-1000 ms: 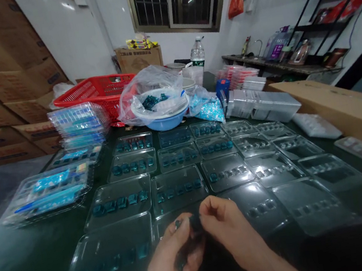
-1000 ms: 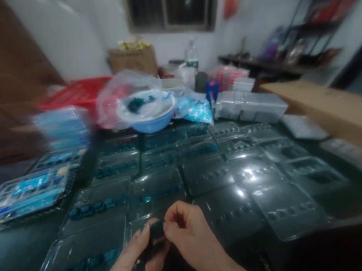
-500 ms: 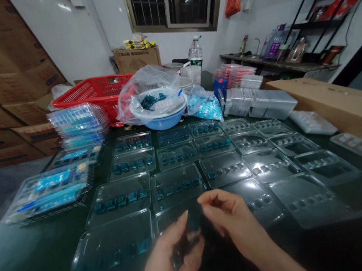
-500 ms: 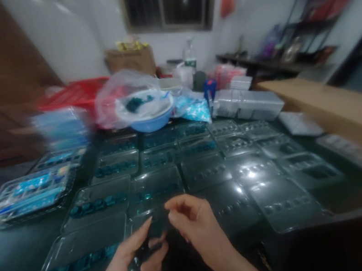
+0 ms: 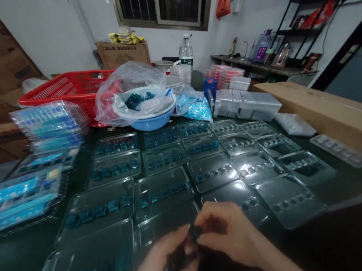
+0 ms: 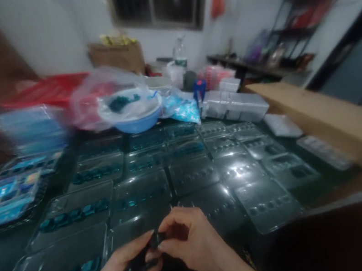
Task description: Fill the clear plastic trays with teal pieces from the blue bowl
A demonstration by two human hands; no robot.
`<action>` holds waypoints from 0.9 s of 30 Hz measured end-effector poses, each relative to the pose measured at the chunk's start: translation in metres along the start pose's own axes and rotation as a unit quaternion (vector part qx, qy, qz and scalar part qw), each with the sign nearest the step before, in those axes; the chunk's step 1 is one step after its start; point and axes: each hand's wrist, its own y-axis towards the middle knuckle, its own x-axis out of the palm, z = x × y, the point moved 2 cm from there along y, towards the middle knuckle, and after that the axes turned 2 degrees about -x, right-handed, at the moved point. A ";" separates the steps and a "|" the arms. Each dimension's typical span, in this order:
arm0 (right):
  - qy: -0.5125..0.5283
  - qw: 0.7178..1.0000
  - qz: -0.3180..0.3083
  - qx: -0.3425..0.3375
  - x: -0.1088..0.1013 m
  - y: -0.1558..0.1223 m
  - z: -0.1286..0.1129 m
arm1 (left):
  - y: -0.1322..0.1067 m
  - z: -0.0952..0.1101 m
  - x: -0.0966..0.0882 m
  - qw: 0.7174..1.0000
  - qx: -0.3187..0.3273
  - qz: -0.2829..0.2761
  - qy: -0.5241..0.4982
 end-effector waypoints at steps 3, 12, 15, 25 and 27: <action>-0.075 0.993 0.087 -0.016 -0.032 0.019 0.020 | 0.004 0.004 0.004 0.996 -0.041 -0.075 -0.005; -0.372 0.921 0.104 -0.043 -0.075 0.073 0.071 | 0.006 0.013 -0.013 0.993 0.017 -0.110 -0.029; -0.412 0.908 0.072 -0.042 -0.071 0.073 0.068 | 0.006 0.014 -0.014 0.994 0.016 -0.107 -0.031; -0.507 0.861 -0.009 -0.046 -0.061 0.073 0.050 | 0.009 0.025 0.000 0.996 0.076 -0.048 -0.020; -0.516 0.855 -0.004 -0.045 -0.059 0.072 0.050 | 0.010 0.025 0.002 0.996 0.079 -0.035 -0.023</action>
